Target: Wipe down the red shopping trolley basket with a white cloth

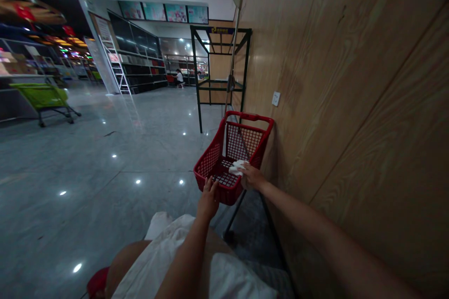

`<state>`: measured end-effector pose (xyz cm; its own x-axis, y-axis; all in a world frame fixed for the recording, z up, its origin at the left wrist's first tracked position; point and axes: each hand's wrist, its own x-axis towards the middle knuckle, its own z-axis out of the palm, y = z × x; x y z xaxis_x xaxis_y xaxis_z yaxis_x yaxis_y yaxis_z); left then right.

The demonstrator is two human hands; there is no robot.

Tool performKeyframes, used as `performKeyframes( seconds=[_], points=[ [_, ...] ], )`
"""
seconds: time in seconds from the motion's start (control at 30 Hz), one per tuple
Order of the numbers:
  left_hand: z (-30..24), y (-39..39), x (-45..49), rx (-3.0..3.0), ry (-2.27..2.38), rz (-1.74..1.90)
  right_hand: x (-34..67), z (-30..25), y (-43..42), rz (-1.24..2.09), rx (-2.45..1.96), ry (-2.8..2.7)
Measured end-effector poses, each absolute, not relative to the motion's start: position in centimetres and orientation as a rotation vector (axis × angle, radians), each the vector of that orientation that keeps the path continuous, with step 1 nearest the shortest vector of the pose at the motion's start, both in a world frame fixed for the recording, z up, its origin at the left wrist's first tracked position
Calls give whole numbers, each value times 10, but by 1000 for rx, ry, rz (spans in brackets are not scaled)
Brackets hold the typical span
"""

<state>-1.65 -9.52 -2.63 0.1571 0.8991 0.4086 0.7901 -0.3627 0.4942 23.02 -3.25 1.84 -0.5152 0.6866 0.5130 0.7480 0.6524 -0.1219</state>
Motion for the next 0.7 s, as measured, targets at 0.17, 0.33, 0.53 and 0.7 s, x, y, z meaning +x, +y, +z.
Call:
performKeyframes(
  seconds=[0.17, 0.33, 0.53, 0.7],
  points=[
    [-29, -97, -18, 2181, 1731, 1071, 189, -3, -67, -186, -881, -2434],
    [-23, -99, -25, 2143, 1786, 1040, 209, 7, -50, -185, -828, -2598],
    [-27, -97, -21, 2165, 1756, 1009, 254, 28, -10, -109, -1269, -2374],
    [-33, -98, -19, 2223, 1693, 1065, 230, 21, -32, -157, -1079, -2344]
  ],
)
